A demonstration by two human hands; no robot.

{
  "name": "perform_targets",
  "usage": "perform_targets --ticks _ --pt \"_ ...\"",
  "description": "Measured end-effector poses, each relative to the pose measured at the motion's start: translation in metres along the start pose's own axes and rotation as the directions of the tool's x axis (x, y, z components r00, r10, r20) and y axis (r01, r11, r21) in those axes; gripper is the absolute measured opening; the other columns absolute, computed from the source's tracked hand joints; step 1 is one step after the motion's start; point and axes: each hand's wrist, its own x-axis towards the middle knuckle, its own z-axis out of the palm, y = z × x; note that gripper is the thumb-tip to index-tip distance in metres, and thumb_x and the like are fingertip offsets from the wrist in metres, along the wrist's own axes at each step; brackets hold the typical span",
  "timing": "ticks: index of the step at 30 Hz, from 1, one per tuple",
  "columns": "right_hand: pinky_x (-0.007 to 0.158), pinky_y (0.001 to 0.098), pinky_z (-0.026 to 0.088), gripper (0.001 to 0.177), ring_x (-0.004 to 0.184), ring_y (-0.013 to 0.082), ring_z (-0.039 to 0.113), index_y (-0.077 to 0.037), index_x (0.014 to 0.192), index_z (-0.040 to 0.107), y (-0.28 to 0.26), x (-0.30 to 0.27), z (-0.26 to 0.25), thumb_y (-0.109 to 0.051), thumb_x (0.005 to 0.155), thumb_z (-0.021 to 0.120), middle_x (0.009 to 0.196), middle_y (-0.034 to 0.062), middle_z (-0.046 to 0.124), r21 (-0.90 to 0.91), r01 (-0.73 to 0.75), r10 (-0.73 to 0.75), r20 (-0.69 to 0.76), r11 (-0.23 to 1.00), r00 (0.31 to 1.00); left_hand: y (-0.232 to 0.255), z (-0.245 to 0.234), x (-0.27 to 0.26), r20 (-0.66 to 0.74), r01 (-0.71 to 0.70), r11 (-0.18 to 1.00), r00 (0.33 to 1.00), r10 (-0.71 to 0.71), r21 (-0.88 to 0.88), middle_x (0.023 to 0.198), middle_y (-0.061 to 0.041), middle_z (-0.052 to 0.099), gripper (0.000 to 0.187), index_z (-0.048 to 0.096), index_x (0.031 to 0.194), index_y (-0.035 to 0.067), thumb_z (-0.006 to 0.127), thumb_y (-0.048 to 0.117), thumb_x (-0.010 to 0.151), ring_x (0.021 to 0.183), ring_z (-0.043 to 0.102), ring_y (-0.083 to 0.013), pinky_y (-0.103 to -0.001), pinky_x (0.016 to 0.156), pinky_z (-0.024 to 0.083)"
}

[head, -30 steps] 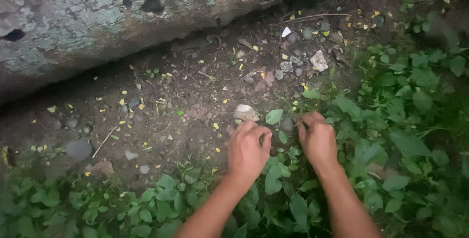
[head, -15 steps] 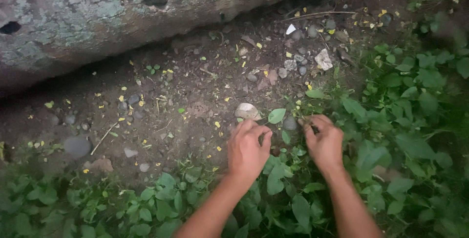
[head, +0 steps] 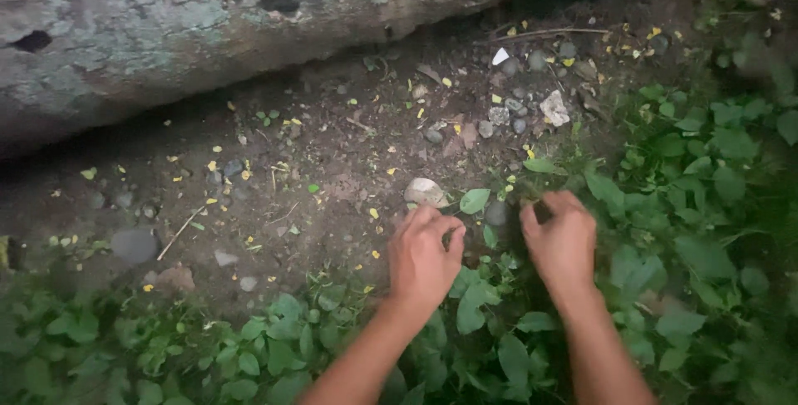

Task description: Picking small weeds and green plants from the ground next to a fallen log.

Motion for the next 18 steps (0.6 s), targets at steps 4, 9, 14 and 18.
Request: perform_targets --ticks 4,9,14,18 --pt "0.083 0.0458 0.055 0.023 0.092 0.0417 0.069 0.002 0.101 0.074 -0.006 0.009 0.015 -0.013 0.085 0.079 0.101 0.0230 0.071 -0.013 0.102 -0.102 -0.017 0.995 0.995 0.002 -0.004 -0.002 -0.001 -0.008 1.000 1.000 0.008 0.025 0.090 -0.010 0.066 0.008 0.075 0.086 0.009 0.079 0.015 0.081 0.091 0.065 -0.0323 -0.045 0.080 0.052" --pt "0.078 0.0445 0.055 0.044 0.083 0.0383 0.068 -0.002 0.118 0.074 -0.030 0.018 0.016 -0.010 0.076 0.082 0.100 0.0223 0.069 0.110 0.089 -0.095 0.058 0.990 0.994 0.004 -0.017 -0.001 0.014 -0.010 0.999 1.000 0.009 0.050 0.089 -0.011 0.065 0.007 0.075 0.086 0.009 0.078 0.014 0.081 0.089 0.063 -0.0332 -0.045 0.080 0.051" --pt "0.082 0.0442 0.056 0.027 0.089 0.0383 0.069 -0.003 0.107 0.078 -0.006 0.022 0.035 -0.007 0.080 0.081 0.100 0.0209 0.071 0.089 0.156 -0.161 0.062 0.984 0.985 -0.005 -0.019 -0.007 0.001 -0.006 0.998 1.000 0.006 0.067 0.090 -0.010 0.064 0.007 0.075 0.088 0.009 0.077 0.014 0.083 0.091 0.064 -0.0325 -0.045 0.083 0.051" --pt "0.084 0.0451 0.056 0.024 0.090 0.0400 0.070 -0.001 0.100 0.078 0.011 0.026 0.052 -0.008 0.077 0.082 0.101 0.0220 0.071 0.036 0.181 -0.182 0.025 0.983 0.983 -0.008 -0.022 -0.010 0.029 0.077 0.994 0.996 -0.080 0.084 0.090 -0.010 0.065 0.008 0.076 0.088 0.009 0.077 0.015 0.082 0.093 0.065 -0.0317 -0.044 0.082 0.051"
